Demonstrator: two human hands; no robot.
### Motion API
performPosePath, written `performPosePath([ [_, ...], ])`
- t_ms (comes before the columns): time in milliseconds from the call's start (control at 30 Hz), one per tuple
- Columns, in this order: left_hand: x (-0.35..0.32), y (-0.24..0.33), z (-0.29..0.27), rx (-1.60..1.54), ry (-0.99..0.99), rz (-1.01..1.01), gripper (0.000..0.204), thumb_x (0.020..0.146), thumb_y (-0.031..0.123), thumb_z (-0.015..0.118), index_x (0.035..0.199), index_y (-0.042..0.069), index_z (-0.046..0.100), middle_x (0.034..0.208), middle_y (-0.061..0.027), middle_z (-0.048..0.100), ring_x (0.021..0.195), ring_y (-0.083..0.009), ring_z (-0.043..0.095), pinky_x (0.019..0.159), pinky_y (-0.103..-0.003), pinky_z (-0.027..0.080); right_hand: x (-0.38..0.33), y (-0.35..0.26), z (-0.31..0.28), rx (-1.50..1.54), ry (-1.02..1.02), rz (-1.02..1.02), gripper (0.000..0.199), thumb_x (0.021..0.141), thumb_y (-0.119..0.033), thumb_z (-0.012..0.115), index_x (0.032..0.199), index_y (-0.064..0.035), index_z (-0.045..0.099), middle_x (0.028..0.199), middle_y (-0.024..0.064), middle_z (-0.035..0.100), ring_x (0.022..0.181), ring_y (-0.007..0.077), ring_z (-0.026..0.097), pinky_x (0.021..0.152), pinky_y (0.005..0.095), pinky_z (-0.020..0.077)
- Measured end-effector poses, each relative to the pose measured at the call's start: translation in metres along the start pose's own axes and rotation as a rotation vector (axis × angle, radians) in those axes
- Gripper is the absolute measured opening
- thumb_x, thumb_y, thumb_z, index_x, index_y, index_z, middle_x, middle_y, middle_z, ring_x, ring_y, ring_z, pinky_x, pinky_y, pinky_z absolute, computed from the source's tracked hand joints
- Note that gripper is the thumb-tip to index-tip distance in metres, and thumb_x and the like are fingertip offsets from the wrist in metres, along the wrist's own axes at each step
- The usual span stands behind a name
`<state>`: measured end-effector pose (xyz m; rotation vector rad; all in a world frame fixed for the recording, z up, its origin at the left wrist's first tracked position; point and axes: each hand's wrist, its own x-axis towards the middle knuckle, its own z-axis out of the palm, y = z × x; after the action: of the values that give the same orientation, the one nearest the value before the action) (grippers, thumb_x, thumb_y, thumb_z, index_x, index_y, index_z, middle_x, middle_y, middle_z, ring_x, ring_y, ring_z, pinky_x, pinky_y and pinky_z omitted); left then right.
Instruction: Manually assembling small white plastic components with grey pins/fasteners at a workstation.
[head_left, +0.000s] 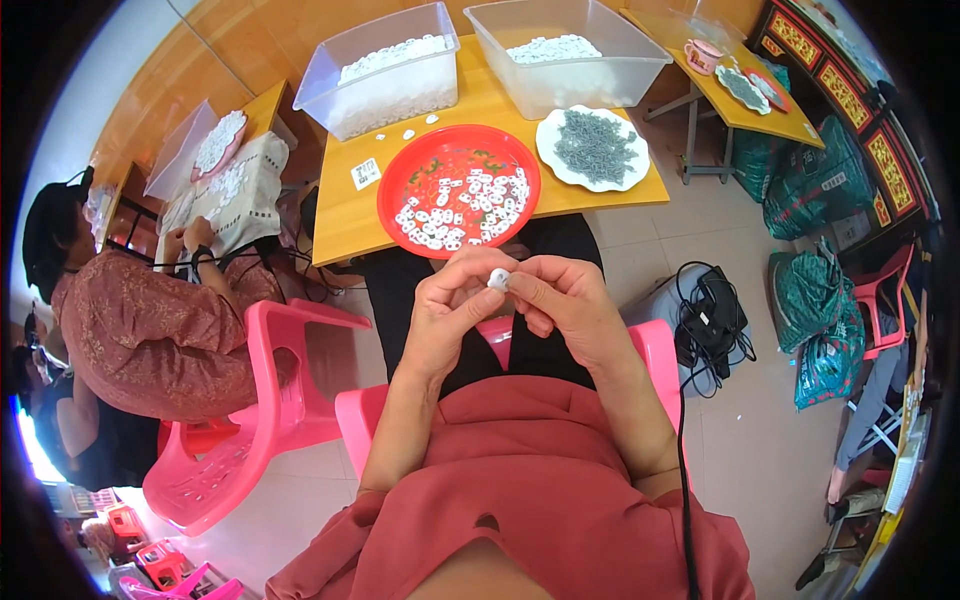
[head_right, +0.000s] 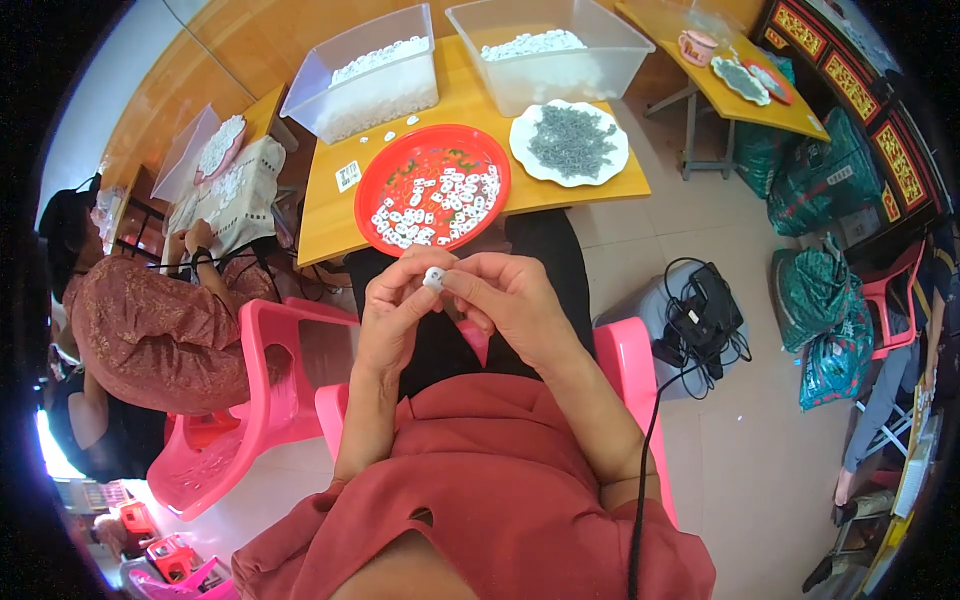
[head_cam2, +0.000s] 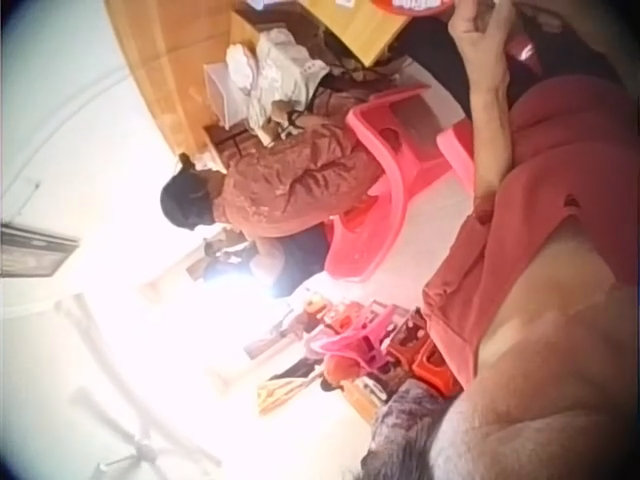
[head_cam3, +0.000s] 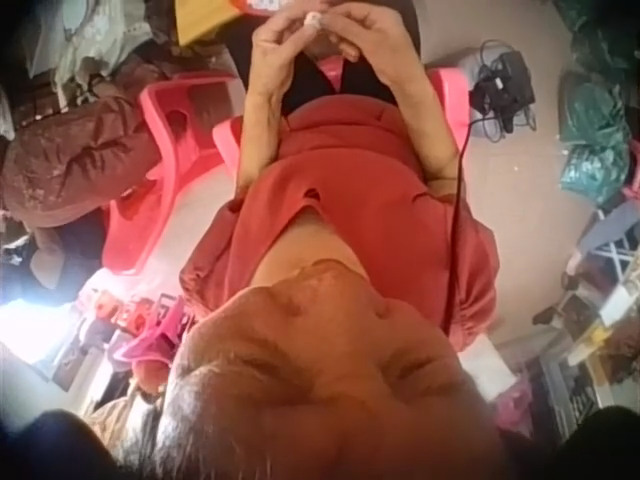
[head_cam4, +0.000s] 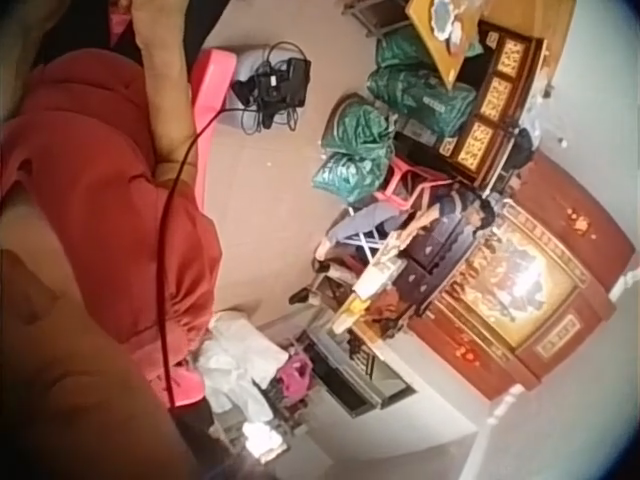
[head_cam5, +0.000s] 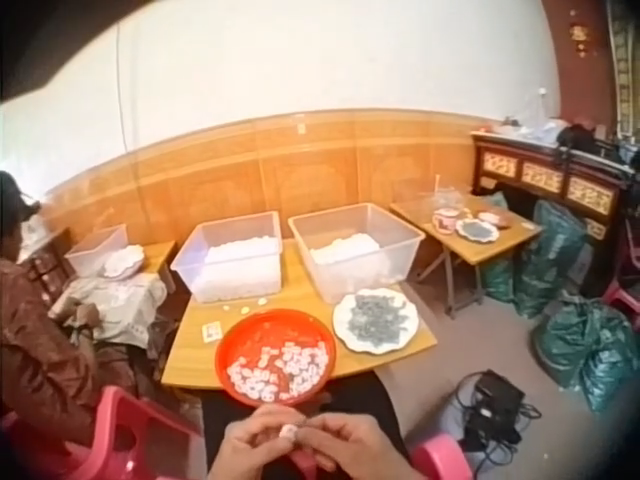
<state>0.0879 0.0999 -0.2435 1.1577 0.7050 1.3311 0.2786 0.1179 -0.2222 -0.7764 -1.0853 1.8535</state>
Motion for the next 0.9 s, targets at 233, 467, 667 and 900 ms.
performPosePath([
  [233, -0.001, -0.018, 0.009, -0.244, 0.079, 0.003, 0.027, 0.096, 0.008, 0.075, 0.122, 0.001, 0.071, 0.122, -0.0082, 0.064, 0.102, -0.0172, 0.066, 0.086, -0.031, 0.058, -0.001, -0.006, 0.004, 0.016, 0.031, 0.0, 0.019, 0.101, -0.017, 0.072, 0.108, 0.0004, 0.075, 0.082, 0.0009, 0.065, 0.057, 0.0031, 0.051, 0.051, 0.019, 0.0391],
  [467, 0.0, -0.041, 0.005, -0.225, 0.111, 0.064, 0.031, 0.097, 0.014, 0.076, 0.124, 0.002, 0.069, 0.124, -0.0093, 0.063, 0.09, -0.0148, 0.062, 0.079, -0.028, 0.053, -0.002, 0.001, 0.0, 0.046, 0.04, -0.019, 0.02, 0.101, -0.015, 0.072, 0.111, 0.0018, 0.075, 0.083, 0.0013, 0.066, 0.059, 0.0026, 0.05, 0.052, 0.0191, 0.0386],
  [667, -0.001, -0.041, 0.012, -0.324, 0.102, 0.077, 0.03, 0.095, 0.015, 0.079, 0.121, 0.002, 0.073, 0.118, -0.006, 0.063, 0.101, -0.015, 0.063, 0.08, -0.027, 0.053, -0.006, 0.002, 0.0, 0.03, 0.043, -0.014, 0.02, 0.101, -0.014, 0.071, 0.112, 0.0023, 0.075, 0.083, 0.001, 0.066, 0.059, 0.0025, 0.049, 0.052, 0.0194, 0.0372],
  [900, -0.008, -0.053, 0.01, -0.275, 0.145, 0.099, 0.029, 0.094, 0.016, 0.079, 0.118, 0.001, 0.074, 0.117, -0.0058, 0.063, 0.1, -0.0143, 0.063, 0.08, -0.026, 0.052, -0.014, 0.005, 0.002, 0.037, 0.045, -0.037, 0.019, 0.101, -0.014, 0.071, 0.111, 0.0018, 0.075, 0.081, 0.0004, 0.066, 0.059, 0.0025, 0.048, 0.053, 0.0193, 0.0365],
])
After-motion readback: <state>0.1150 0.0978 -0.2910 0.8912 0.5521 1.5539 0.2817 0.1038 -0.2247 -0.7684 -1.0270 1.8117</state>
